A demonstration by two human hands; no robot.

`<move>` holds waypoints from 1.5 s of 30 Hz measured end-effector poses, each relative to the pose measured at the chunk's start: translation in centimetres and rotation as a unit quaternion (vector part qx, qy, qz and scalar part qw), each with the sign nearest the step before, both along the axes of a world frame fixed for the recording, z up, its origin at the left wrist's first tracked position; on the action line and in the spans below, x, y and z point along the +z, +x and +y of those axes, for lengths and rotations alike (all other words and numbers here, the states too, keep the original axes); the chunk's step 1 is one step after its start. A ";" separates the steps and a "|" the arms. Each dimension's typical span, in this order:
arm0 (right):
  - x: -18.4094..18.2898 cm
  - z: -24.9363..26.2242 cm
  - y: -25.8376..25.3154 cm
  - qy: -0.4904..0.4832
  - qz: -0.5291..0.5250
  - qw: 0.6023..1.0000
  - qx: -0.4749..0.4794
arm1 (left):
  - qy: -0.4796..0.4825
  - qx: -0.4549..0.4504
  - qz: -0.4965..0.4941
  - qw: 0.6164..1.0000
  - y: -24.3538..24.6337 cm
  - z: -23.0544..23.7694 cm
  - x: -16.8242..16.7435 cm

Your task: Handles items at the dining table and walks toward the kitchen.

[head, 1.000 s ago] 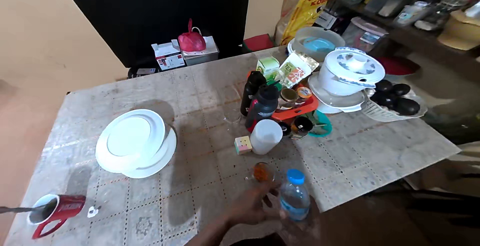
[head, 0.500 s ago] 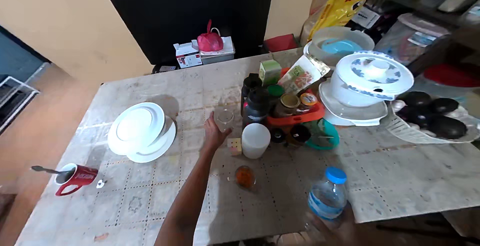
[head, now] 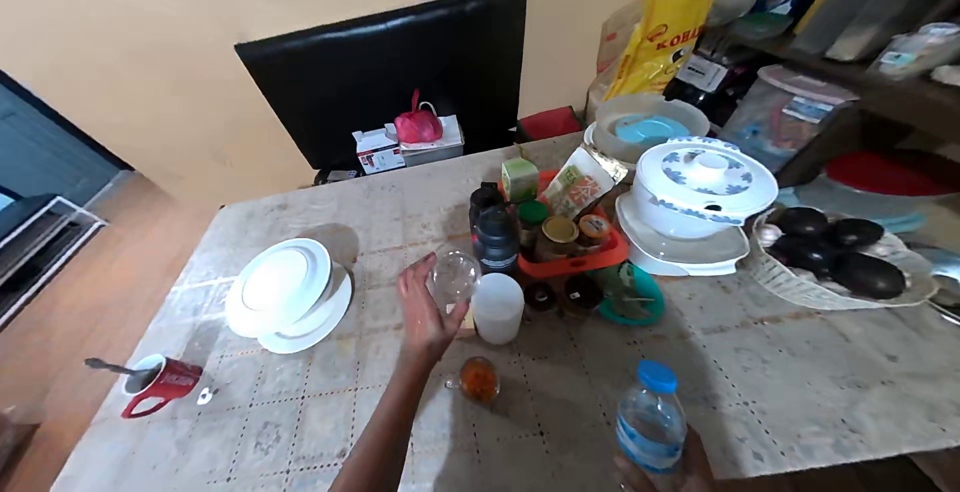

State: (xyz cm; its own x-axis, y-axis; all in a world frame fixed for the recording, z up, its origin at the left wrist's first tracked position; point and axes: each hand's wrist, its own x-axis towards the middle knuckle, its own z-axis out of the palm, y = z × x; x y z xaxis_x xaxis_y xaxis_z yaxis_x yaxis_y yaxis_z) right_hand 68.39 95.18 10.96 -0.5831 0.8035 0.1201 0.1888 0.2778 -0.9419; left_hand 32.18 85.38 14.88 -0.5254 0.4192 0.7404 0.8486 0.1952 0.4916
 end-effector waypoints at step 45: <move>-2.7 0.7 -0.8 -0.001 -0.014 1.000 0.018 | -0.315 0.020 -0.384 0.868 -0.6 -3.5 -3.9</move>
State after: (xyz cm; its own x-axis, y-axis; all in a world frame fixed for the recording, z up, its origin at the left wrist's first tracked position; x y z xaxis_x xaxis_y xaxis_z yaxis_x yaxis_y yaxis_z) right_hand 67.59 95.84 8.29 -0.6144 0.7823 0.1024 0.2051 0.2837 -0.9367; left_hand 31.62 81.87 11.02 -0.7857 0.5840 -0.2041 0.3047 0.6525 0.6938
